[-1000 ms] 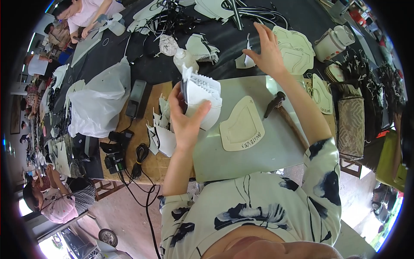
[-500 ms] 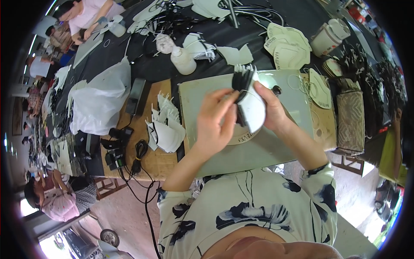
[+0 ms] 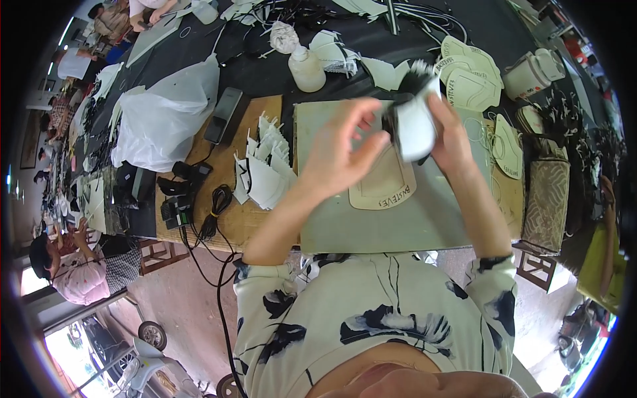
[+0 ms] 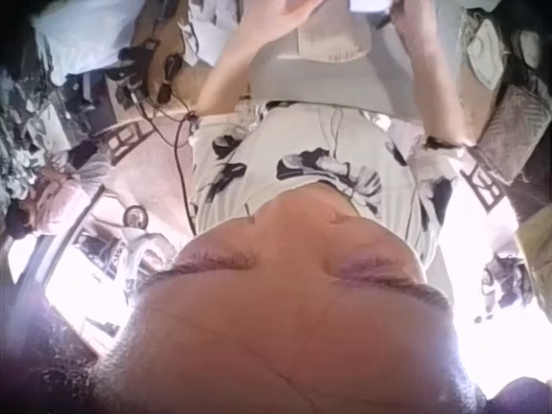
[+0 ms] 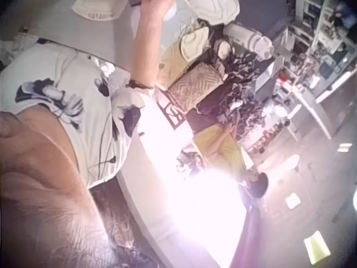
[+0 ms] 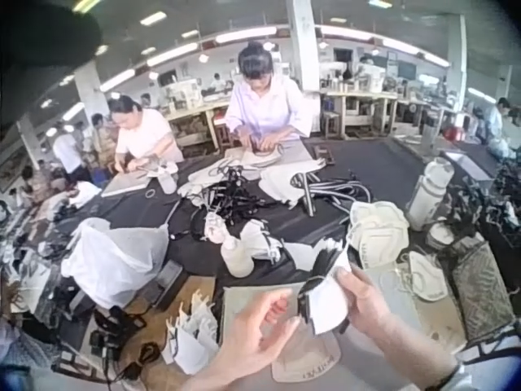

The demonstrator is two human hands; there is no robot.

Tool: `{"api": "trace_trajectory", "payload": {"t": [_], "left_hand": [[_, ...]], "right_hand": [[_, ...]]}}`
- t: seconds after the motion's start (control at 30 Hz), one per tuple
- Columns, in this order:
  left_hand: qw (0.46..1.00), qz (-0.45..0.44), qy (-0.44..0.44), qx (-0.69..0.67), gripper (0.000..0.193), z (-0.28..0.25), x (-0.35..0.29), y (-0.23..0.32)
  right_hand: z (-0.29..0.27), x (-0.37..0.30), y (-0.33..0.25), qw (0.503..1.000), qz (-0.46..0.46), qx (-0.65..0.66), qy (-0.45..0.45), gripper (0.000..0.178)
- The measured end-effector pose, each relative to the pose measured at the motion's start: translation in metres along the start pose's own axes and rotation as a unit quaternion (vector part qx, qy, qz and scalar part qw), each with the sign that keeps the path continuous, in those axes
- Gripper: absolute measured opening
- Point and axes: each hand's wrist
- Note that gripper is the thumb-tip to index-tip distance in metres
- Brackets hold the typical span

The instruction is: Assembling shoe upper components by hammering them on a workspace and bundling finished pieces with a rubber band.

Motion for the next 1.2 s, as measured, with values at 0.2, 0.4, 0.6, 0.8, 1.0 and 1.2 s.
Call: {"api": "trace_trajectory", "payload": {"t": [0.2, 0.4, 0.6, 0.8, 1.0, 1.2], "left_hand": [[0.956, -0.091, 0.269, 0.071, 0.044, -0.082, -0.049, -0.077], [0.924, -0.329, 0.090, 0.172, 0.082, -0.103, -0.143, -0.134], [0.942, -0.214, 0.077, 0.247, 0.089, -0.067, -0.135, -0.126], [0.960, -0.221, -0.011, 0.169, 0.098, -0.086, -0.119, -0.107], [0.969, -0.245, 0.004, 0.009, 0.105, -0.092, -0.119, -0.146], [0.974, -0.189, 0.010, 0.121, 0.095, -0.085, -0.121, -0.115]], "right_hand": [[-0.031, 0.094, -0.028, 0.967, -0.034, -0.204, 0.151, 0.086], [-0.104, 0.136, -0.055, 0.888, -0.017, -0.435, 0.149, 0.087], [-0.114, 0.139, -0.055, 0.564, -0.329, -0.746, 0.134, 0.074], [0.033, 0.074, 0.031, 0.808, -0.126, -0.545, -0.183, 0.083], [0.120, 0.082, 0.125, 0.802, 0.064, -0.496, -0.329, 0.085], [0.157, 0.109, 0.185, 0.684, 0.092, -0.635, -0.347, 0.083]]}}
Point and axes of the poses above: each hand's wrist, its own x-axis towards the middle knuckle, its own z-axis out of the palm, y = z × x, and after that the axes turned 13 degrees about x, right-handed
